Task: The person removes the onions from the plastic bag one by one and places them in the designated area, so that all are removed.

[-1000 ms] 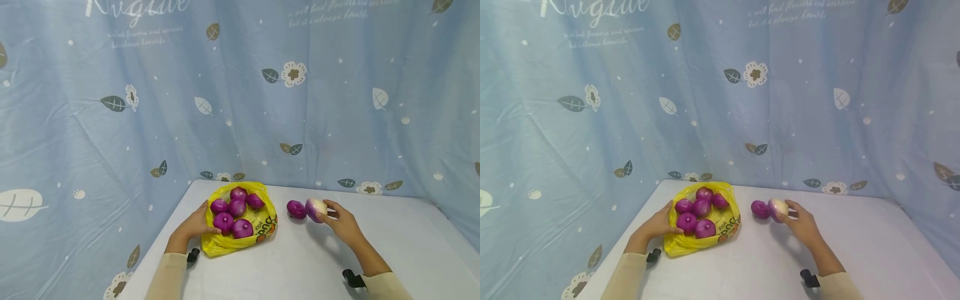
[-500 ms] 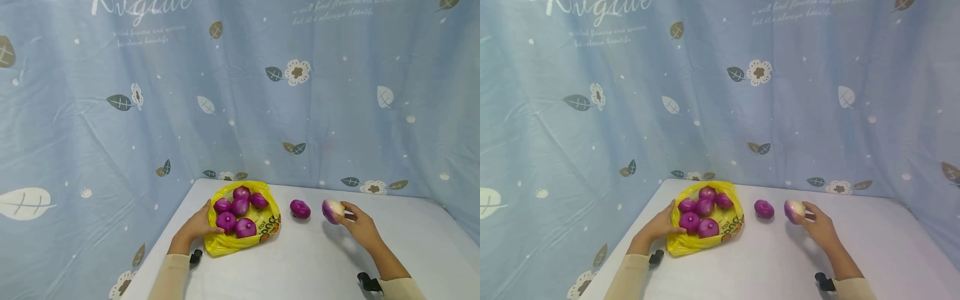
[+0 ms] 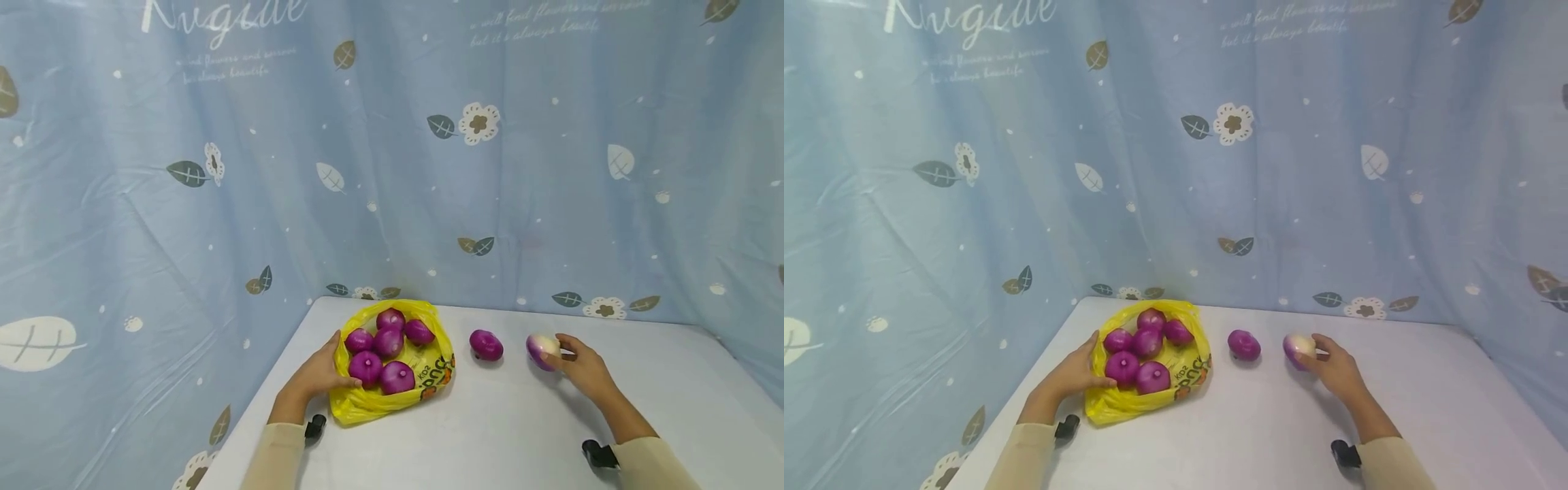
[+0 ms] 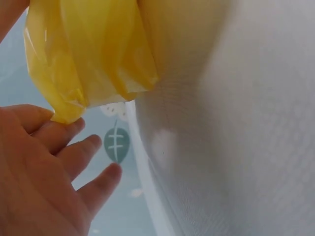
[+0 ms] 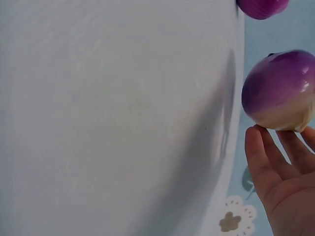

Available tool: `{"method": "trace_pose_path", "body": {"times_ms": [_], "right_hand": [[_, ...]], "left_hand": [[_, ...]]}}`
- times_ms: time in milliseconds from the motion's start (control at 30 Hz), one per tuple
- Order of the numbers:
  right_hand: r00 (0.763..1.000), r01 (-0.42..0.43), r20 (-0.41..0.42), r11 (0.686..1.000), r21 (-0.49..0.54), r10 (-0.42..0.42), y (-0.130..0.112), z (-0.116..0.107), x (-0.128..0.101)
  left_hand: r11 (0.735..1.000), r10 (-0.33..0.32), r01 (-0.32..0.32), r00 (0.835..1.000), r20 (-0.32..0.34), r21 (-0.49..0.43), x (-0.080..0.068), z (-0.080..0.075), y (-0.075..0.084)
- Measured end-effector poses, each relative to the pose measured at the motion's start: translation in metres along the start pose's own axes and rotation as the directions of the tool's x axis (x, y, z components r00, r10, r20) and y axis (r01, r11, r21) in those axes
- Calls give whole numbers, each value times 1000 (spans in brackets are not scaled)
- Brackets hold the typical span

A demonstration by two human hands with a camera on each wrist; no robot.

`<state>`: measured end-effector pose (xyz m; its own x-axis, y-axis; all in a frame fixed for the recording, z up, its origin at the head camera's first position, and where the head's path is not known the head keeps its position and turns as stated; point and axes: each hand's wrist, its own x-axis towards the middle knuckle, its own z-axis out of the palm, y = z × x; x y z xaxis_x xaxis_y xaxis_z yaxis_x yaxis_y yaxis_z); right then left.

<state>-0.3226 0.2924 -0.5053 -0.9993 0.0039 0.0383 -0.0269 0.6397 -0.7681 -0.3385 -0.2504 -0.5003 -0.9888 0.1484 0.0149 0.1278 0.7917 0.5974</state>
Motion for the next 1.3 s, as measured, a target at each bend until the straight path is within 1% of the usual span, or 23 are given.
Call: {"method": "trace_pose_path", "body": {"times_ms": [200,400,567,733,833,1033,1300], "right_hand": [[1000,5,16,1000,2,-5,1,8,9],[1000,-1,25,1000,-4,1,-1,6,11],[999,-5,47,1000,10,4,0,5,10],[997,34,68,999,40,-37,0,8,11],[996,45,80,998,38,-48,-2,9,13],[996,21,87,1000,16,-23,-3,10,14],[996,8,83,1000,2,-8,-1,12,17]], "left_hand": [[1000,-10,10,1000,0,13,-4,-2,0],[1000,-11,11,1000,3,25,-2,-1,1],[1000,-25,25,1000,15,9,-1,1,-1],[1000,-29,29,1000,12,5,-1,2,-3],[1000,-23,23,1000,9,10,-1,1,-3],[999,-22,22,1000,2,33,1,1,-2],[999,-20,19,1000,2,26,1,1,-1]]}}
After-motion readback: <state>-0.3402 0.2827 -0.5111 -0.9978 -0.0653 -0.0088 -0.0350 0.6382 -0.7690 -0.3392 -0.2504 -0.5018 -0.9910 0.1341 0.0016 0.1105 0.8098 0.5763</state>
